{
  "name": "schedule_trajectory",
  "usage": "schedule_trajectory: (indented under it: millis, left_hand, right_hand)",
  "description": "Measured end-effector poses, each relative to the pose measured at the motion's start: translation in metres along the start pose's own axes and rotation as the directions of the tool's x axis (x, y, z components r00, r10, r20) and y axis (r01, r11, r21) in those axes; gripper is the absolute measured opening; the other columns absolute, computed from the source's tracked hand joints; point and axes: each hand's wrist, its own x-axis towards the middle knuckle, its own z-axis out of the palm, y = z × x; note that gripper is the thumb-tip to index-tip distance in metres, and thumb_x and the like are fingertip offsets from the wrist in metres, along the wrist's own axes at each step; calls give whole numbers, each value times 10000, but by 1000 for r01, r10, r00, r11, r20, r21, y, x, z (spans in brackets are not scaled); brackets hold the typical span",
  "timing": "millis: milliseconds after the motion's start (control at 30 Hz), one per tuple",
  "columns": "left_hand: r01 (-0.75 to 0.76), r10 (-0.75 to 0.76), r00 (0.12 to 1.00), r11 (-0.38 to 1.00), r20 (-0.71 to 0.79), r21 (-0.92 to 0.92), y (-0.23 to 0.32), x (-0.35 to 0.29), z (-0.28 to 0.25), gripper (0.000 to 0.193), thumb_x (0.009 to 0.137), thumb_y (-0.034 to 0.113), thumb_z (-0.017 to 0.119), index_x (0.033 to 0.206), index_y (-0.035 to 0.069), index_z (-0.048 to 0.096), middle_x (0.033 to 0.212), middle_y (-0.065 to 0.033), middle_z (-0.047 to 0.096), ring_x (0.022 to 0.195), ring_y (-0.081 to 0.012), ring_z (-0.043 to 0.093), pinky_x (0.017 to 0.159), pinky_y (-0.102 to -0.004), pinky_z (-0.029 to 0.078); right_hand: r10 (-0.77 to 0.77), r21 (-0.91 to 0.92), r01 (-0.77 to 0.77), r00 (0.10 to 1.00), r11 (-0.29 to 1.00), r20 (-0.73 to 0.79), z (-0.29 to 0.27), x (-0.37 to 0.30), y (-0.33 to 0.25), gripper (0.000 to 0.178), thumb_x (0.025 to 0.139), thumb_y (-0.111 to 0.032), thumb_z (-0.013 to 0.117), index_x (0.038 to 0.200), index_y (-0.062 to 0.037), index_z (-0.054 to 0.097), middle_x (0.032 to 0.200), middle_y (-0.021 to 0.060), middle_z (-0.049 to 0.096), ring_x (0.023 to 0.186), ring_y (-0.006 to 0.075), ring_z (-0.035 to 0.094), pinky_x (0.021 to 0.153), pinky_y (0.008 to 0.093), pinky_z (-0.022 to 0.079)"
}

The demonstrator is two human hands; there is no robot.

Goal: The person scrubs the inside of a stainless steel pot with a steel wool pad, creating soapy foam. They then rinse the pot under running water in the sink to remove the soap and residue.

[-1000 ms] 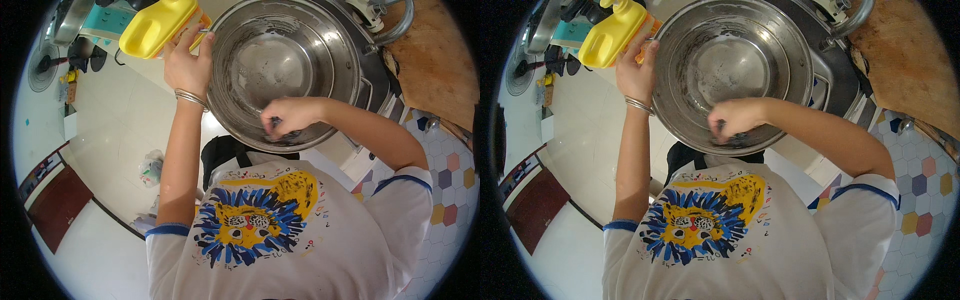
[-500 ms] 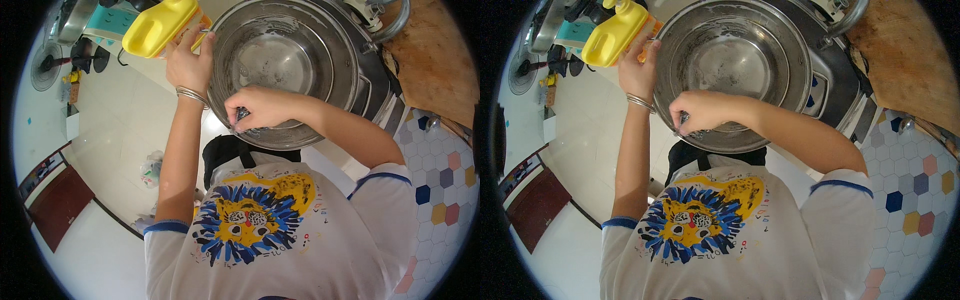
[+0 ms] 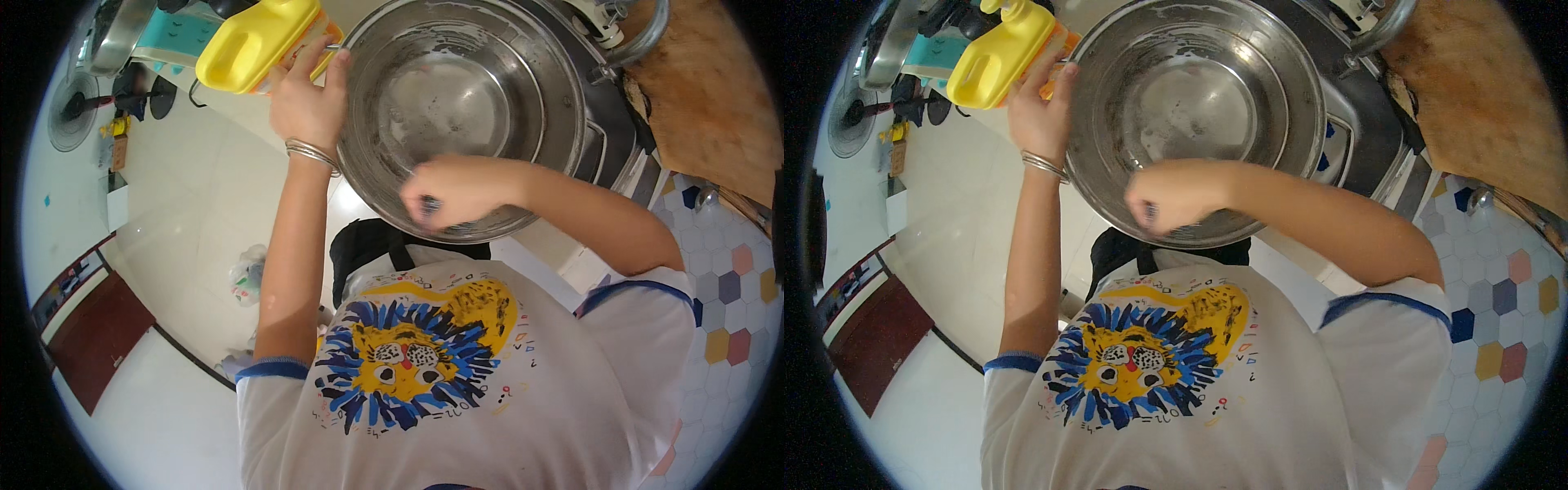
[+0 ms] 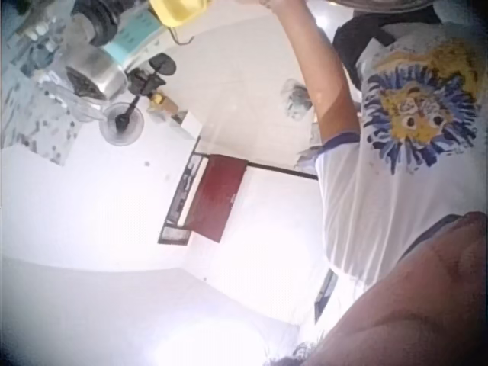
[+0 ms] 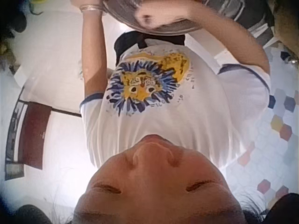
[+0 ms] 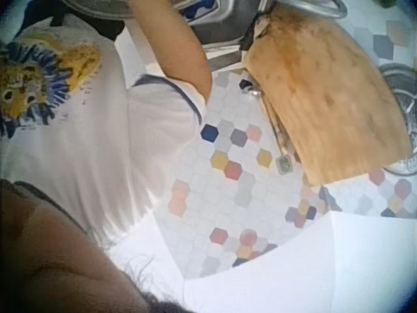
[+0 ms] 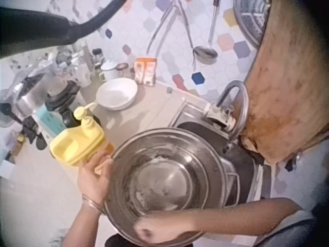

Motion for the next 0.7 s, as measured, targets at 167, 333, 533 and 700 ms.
schedule_trajectory:
  millis: [167,333,533,700]
  left_hand:
    - [22,-22,1000,999,12,31,9,-2,-3,315,751,451,626,1023,293,647,933,-101,558,861,-258,573,689,-374,478]
    - [20,-21,999,999,43,28,9,3,-2,318,747,448,632,1020,286,649,911,-94,554,851,-252,572,685,-372,477]
    - [-17,17,1000,1000,1,1,10,-2,2,318,743,440,641,1021,285,648,923,-90,552,849,-250,575,682,-367,477]
    - [-12,12,1000,1000,25,15,8,1,2,325,741,440,643,1026,284,647,922,-86,551,852,-251,578,679,-371,479]
  right_hand:
    - [253,-151,-240,965,959,68,17,-7,46,146,630,-30,591,769,-23,633,742,146,634,759,290,618,679,378,474]
    - [255,-233,-244,967,941,17,23,46,33,154,629,-11,565,765,-22,635,735,158,625,740,318,602,655,401,463]
    - [167,-123,-158,984,980,68,14,27,38,160,620,5,574,760,-15,647,728,157,629,720,289,606,641,393,462]
    - [239,-181,-217,965,959,108,14,36,39,149,620,-14,607,762,-28,650,733,141,629,739,269,609,650,378,461]
